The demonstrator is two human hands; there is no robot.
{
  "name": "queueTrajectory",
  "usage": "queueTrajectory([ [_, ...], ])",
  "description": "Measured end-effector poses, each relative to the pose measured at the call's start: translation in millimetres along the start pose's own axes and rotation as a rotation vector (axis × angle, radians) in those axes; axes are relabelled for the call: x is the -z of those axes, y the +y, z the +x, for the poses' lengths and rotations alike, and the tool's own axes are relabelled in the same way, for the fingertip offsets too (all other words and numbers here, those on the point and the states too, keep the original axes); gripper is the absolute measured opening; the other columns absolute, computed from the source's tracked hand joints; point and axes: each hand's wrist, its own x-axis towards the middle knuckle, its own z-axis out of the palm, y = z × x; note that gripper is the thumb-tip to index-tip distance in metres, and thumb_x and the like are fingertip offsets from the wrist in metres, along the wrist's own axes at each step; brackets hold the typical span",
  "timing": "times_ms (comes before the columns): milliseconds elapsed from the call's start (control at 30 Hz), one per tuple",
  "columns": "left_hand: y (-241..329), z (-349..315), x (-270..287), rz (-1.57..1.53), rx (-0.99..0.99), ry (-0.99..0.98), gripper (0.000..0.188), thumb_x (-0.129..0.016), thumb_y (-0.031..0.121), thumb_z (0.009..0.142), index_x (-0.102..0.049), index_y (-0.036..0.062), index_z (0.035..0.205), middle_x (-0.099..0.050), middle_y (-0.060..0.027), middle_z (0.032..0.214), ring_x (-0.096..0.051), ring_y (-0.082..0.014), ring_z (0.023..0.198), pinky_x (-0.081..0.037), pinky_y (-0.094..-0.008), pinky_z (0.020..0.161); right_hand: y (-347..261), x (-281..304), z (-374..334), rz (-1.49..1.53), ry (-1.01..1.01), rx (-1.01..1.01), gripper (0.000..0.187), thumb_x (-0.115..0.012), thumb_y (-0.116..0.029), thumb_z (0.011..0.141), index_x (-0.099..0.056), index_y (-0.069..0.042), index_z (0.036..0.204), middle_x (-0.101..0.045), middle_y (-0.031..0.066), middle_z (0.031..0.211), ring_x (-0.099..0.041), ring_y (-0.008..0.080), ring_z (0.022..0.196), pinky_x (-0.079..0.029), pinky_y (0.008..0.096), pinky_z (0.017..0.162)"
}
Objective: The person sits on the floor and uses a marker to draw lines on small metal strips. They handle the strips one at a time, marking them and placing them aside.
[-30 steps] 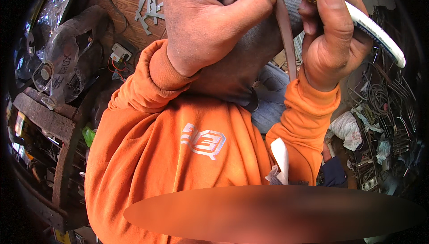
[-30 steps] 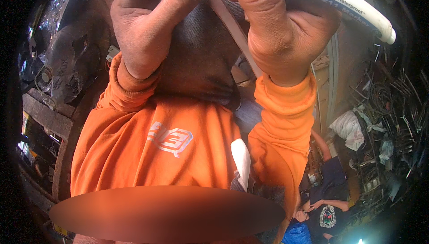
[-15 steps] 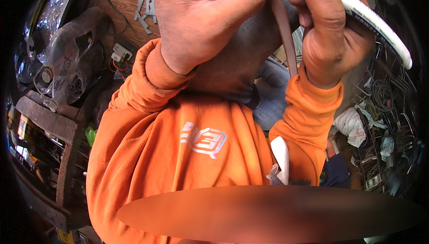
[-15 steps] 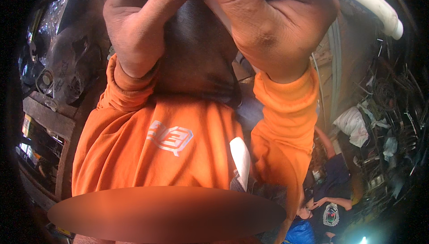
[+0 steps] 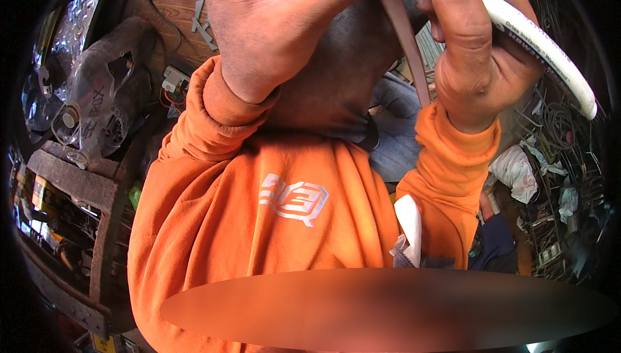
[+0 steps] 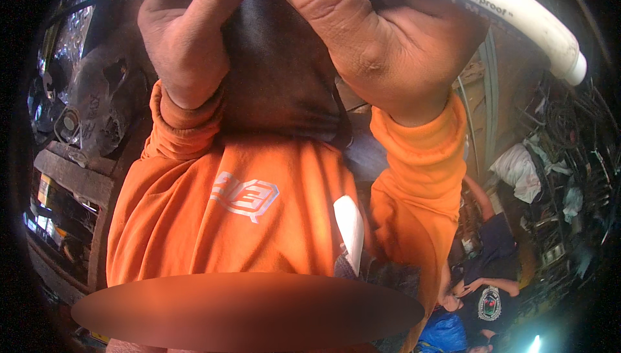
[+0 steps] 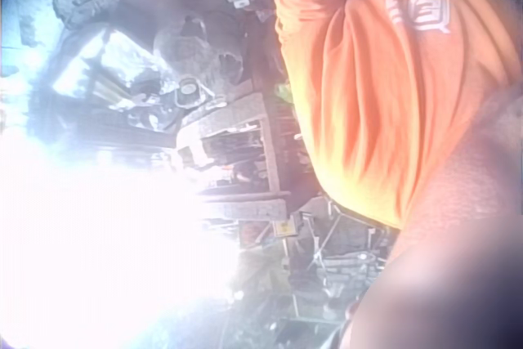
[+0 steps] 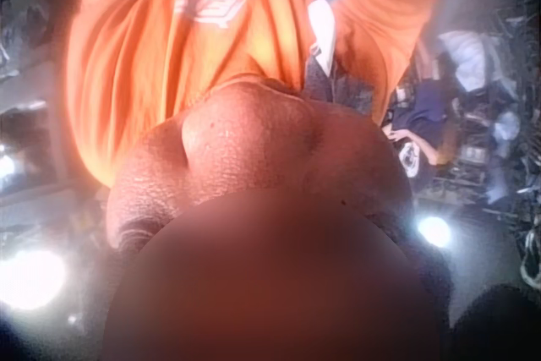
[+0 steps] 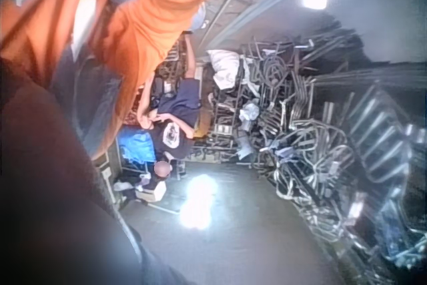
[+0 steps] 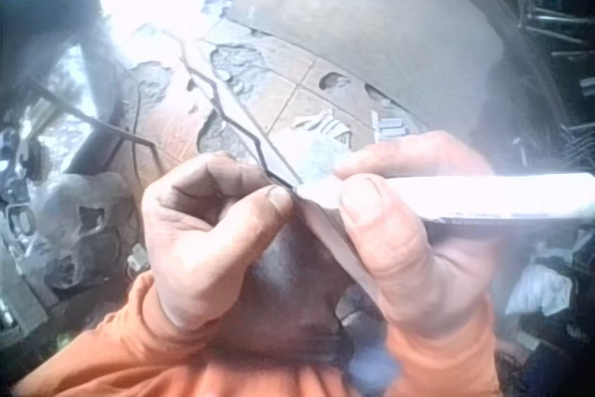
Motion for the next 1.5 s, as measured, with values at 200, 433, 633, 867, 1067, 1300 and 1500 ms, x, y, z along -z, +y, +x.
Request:
queueTrajectory([
  [200,-2,2,-1,0.138,-0.077,0.030,0.007,-0.075,0.000,0.088,-0.069,-0.0010,0.089,-0.067,-0.0008,0.076,-0.055,-0.0046,0.063,-0.040,-0.0189,0.058,-1,-3,-1,-0.056,0.029,0.056,0.018,-0.068,-0.009,0.095,-0.063,0.007,0.100,-0.073,0.0157,0.084,-0.066,0.0128,0.069,-0.054,0.0246,0.060],
  [433,-3,2,2,0.167,-0.125,-0.004,0.006,-0.075,0.001,0.089,-0.069,-0.0005,0.089,-0.068,-0.0007,0.076,-0.054,-0.0042,0.063,-0.040,-0.0188,0.058,-8,10,-7,-0.212,-0.112,0.067,0.018,-0.071,-0.010,0.093,-0.066,0.006,0.100,-0.072,0.0149,0.084,-0.066,0.0130,0.069,-0.053,0.0242,0.061],
  [633,-2,1,1,0.149,-0.094,0.008,0.005,-0.074,0.000,0.089,-0.069,-0.0004,0.089,-0.068,-0.0005,0.076,-0.054,-0.0039,0.063,-0.039,-0.0185,0.058,-19,19,-13,-0.454,-0.154,0.154,0.017,-0.068,-0.007,0.092,-0.074,0.006,0.102,-0.071,0.0099,0.082,-0.060,0.0116,0.066,-0.044,0.0217,0.062],
  [867,-4,3,3,0.162,-0.084,0.023,0.004,-0.074,0.000,0.089,-0.070,-0.0011,0.091,-0.068,-0.0006,0.076,-0.055,-0.0040,0.064,-0.040,-0.0184,0.060,-32,30,-22,-0.271,-0.035,0.141,0.040,-0.062,-0.022,0.102,-0.061,0.011,0.126,-0.072,0.0221,0.089,-0.062,0.0157,0.062,-0.052,0.0257,0.059],
  [1067,-4,12,12,0.131,-0.136,0.073,0.003,-0.072,0.000,0.089,-0.070,-0.0013,0.091,-0.069,-0.0011,0.079,-0.057,-0.0050,0.068,-0.041,-0.0185,0.063,-35,5,-56,-0.592,-0.050,0.161,0.041,-0.073,0.007,0.086,-0.061,0.005,0.126,-0.073,0.0191,0.108,-0.068,0.0215,0.086,-0.057,0.0321,0.080],
  [1300,-6,19,16,0.070,-0.156,0.087,0.003,-0.070,-0.001,0.089,-0.070,-0.0019,0.092,-0.070,-0.0033,0.084,-0.060,-0.0069,0.072,-0.044,-0.0181,0.067,-13,-9,-62,-0.585,0.103,0.195,0.046,-0.074,0.013,0.076,-0.071,-0.004,0.119,-0.074,0.0140,0.104,-0.072,0.0280,0.091,-0.058,0.0348,0.080],
  [1500,-8,1,8,0.373,-0.180,-0.018,0.005,-0.071,0.001,0.090,-0.067,-0.0012,0.089,-0.062,0.0023,0.074,-0.050,-0.0036,0.063,-0.038,-0.0194,0.057,-16,-8,-62,-0.604,0.119,0.201,0.043,-0.074,0.012,0.076,-0.072,-0.004,0.116,-0.074,0.0135,0.101,-0.073,0.0274,0.088,-0.058,0.0342,0.077],
])
